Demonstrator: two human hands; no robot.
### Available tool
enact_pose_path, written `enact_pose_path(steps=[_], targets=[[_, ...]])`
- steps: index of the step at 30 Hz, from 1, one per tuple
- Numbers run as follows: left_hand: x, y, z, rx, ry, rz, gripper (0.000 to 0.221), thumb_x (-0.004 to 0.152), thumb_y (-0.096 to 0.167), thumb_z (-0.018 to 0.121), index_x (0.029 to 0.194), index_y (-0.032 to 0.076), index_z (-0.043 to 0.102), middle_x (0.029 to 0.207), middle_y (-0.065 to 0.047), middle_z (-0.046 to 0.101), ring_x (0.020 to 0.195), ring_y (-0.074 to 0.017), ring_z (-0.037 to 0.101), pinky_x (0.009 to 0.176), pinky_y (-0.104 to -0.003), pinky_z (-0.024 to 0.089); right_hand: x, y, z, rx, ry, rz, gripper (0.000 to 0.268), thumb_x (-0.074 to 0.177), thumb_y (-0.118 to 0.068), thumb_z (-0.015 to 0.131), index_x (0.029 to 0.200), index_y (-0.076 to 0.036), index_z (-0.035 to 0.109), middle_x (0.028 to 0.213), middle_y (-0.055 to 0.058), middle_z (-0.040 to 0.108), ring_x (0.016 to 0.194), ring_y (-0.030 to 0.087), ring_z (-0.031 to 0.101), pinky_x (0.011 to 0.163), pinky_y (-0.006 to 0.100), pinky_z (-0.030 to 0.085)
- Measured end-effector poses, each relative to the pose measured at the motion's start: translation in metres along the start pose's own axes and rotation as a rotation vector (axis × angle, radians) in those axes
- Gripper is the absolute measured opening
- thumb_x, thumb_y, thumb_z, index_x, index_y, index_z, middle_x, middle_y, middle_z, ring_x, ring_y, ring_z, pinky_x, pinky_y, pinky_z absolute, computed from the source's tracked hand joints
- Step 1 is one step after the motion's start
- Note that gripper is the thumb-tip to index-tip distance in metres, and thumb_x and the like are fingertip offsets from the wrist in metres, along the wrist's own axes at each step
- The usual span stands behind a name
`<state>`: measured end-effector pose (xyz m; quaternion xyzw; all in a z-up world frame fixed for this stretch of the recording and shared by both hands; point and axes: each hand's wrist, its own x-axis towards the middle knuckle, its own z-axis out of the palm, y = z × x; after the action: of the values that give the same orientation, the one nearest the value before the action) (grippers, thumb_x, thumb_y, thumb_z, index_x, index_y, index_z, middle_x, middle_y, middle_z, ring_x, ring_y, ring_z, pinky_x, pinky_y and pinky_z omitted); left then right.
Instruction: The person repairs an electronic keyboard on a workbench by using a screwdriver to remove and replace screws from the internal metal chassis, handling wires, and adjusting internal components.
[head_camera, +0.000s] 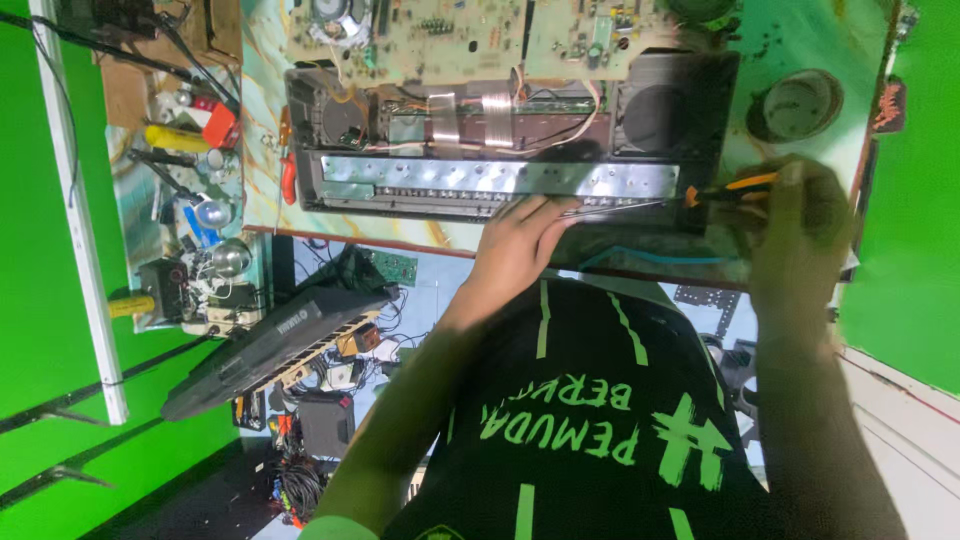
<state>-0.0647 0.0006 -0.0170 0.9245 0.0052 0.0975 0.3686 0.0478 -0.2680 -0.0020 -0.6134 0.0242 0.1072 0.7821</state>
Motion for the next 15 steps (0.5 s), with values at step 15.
enact_pose_path(steps=[15], targets=[[-0.05, -0.101, -0.018, 0.009, 0.094, -0.016, 0.018, 0.098, 0.015, 0.064, 0.115, 0.01, 0.066, 0.112, -0.011, 0.066, 0.108, -0.0338, 0.063, 0.1, -0.047, 0.045, -0.024, 0.182, 0.012, -0.86, 0.068, -0.38, 0.026, 0.11, -0.002, 0.065, 0.134, 0.007, 0.059, 0.119, 0.02, 0.07, 0.106, 0.024, 0.067, 0.091, 0.039, 0.055]])
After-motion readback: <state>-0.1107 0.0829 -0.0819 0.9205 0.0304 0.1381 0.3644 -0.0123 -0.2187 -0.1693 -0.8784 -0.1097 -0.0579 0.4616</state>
